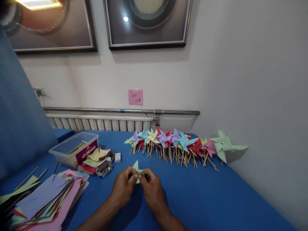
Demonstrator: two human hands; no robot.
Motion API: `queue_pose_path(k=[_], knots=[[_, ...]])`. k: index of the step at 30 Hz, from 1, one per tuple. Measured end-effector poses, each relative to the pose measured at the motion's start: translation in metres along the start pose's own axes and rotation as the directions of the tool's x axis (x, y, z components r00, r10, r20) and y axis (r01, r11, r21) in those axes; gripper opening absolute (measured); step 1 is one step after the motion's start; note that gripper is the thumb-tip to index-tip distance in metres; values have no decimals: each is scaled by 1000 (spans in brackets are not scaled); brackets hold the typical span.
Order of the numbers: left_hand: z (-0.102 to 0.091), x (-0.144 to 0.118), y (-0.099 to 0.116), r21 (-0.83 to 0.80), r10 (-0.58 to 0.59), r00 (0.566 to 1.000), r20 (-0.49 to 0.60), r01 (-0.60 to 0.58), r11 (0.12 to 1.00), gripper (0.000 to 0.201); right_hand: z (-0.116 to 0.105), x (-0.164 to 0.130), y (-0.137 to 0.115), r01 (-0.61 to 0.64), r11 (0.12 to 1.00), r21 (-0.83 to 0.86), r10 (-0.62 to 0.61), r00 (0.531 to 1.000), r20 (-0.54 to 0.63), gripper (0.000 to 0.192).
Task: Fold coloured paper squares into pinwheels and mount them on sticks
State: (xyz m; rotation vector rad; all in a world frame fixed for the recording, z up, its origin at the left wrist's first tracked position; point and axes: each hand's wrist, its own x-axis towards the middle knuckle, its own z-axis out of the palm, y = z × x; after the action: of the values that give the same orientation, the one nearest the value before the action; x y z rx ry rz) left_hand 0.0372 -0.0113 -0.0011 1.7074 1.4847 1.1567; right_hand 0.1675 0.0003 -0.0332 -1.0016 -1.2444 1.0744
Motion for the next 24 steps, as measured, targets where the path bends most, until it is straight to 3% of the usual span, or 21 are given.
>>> queue_pose_path(k=[8,17,24], knots=[[0,1,-2,9,-10,1000,9,9,1000,15,2,0,-4,-4,1000,-10,4,1000,7,28],[1,2,-3,-82,-1,999,-34,-2,997,14,0,1,-5,3,1000,0,-3,1000,-21,38],[3,3,-7,-136,-7,1000,-24,3,991,7,-1,5,0,-72,989,132,73,997,-3,43]])
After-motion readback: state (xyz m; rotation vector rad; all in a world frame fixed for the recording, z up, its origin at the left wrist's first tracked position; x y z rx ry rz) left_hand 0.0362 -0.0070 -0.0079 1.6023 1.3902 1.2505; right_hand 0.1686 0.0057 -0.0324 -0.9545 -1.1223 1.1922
